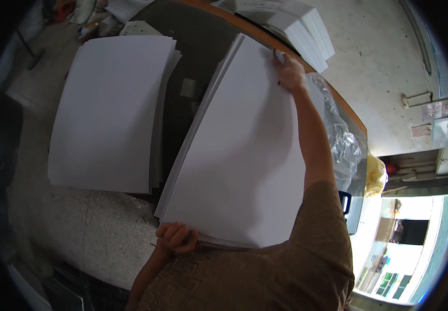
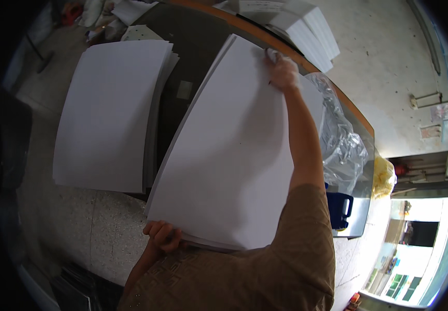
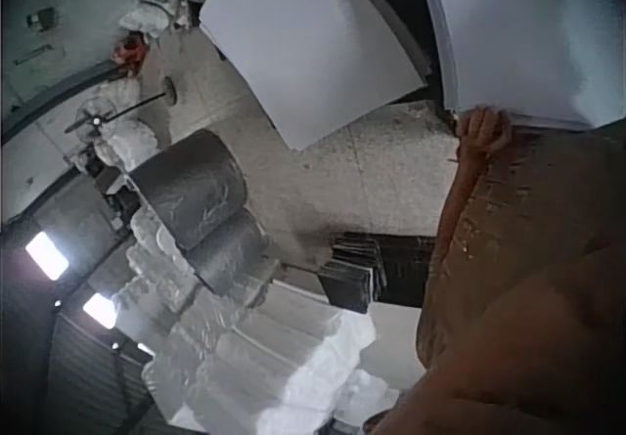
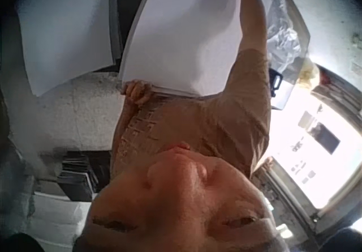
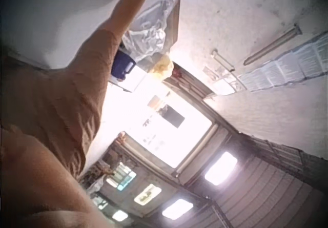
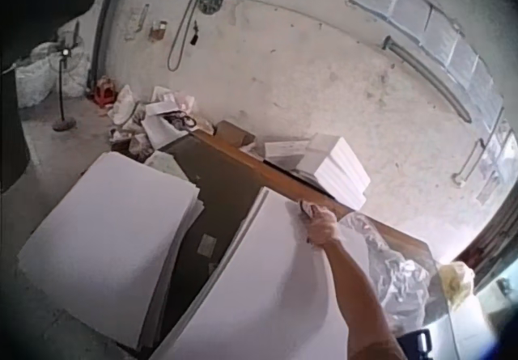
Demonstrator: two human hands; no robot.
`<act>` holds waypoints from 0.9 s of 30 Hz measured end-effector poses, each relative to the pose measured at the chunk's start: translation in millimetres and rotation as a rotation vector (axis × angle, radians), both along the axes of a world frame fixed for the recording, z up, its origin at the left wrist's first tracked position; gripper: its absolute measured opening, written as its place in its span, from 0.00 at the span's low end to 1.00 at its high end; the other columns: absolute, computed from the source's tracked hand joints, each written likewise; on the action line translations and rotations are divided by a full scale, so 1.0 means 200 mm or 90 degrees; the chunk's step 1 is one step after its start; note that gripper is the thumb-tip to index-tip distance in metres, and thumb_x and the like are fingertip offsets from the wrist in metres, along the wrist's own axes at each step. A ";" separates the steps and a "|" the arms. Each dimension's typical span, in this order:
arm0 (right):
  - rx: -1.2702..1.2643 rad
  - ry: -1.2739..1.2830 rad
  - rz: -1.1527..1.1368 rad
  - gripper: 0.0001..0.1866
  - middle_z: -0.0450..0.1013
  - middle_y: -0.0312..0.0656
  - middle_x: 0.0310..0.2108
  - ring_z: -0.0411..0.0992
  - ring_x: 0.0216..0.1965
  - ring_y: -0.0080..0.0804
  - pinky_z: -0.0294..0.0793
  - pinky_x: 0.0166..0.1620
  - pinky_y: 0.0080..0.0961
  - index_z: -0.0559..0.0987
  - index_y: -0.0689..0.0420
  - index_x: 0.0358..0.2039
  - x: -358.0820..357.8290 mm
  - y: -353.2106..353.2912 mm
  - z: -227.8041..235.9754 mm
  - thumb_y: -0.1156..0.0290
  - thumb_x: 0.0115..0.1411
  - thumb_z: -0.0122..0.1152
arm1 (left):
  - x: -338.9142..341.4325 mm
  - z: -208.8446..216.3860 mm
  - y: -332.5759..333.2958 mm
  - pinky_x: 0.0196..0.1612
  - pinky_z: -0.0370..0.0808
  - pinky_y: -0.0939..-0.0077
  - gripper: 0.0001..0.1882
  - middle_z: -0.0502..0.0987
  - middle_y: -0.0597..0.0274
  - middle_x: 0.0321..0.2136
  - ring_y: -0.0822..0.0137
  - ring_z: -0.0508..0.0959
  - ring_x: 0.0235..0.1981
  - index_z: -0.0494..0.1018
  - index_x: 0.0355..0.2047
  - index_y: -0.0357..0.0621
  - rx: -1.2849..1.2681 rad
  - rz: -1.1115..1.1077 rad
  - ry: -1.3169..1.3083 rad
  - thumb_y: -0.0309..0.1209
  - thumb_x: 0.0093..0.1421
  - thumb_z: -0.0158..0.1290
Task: The person wipes the surface of large white rectangular panels with a cloth. They handle the panels one at a time, moving them from a source stack to a destination stack. At 01:13, the person pours liquid from a blue bottle onto the cloth before resuming the wiping process.
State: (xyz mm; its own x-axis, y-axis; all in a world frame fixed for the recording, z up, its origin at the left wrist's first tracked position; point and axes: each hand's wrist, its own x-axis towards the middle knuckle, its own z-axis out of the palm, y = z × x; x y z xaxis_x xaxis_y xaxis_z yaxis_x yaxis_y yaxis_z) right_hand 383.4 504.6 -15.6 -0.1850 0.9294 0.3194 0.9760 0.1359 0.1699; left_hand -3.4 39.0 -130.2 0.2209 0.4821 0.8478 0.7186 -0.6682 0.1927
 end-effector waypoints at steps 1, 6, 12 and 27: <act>-0.073 0.046 -0.092 0.33 0.78 0.56 0.44 0.76 0.48 0.52 0.71 0.55 0.40 0.71 0.58 0.61 -0.16 0.05 0.07 0.44 0.67 0.48 | -0.01 -0.01 -0.02 0.52 0.64 0.64 0.15 0.70 0.67 0.40 0.65 0.70 0.46 0.71 0.35 0.65 -0.008 0.023 0.000 0.57 0.59 0.48; -0.063 0.120 -0.054 0.31 0.76 0.56 0.48 0.77 0.46 0.53 0.74 0.51 0.39 0.72 0.55 0.60 -0.16 -0.09 0.11 0.45 0.66 0.50 | 0.01 -0.03 0.00 0.53 0.61 0.63 0.15 0.69 0.66 0.39 0.65 0.69 0.45 0.70 0.34 0.65 0.022 0.046 -0.037 0.57 0.60 0.45; -0.081 -0.029 0.379 0.28 0.74 0.47 0.51 0.72 0.52 0.45 0.68 0.57 0.47 0.75 0.50 0.57 -0.36 -1.60 0.01 0.52 0.60 0.63 | 0.02 -0.06 0.07 0.54 0.60 0.63 0.18 0.67 0.66 0.39 0.66 0.68 0.45 0.68 0.35 0.61 0.084 0.058 -0.034 0.56 0.64 0.38; -0.075 -0.020 0.087 0.24 0.73 0.53 0.46 0.73 0.46 0.53 0.72 0.50 0.44 0.77 0.50 0.55 0.14 -0.71 0.08 0.50 0.64 0.57 | 0.00 -0.05 0.01 0.53 0.60 0.59 0.21 0.65 0.62 0.43 0.63 0.65 0.48 0.64 0.40 0.60 0.034 0.080 0.032 0.58 0.68 0.32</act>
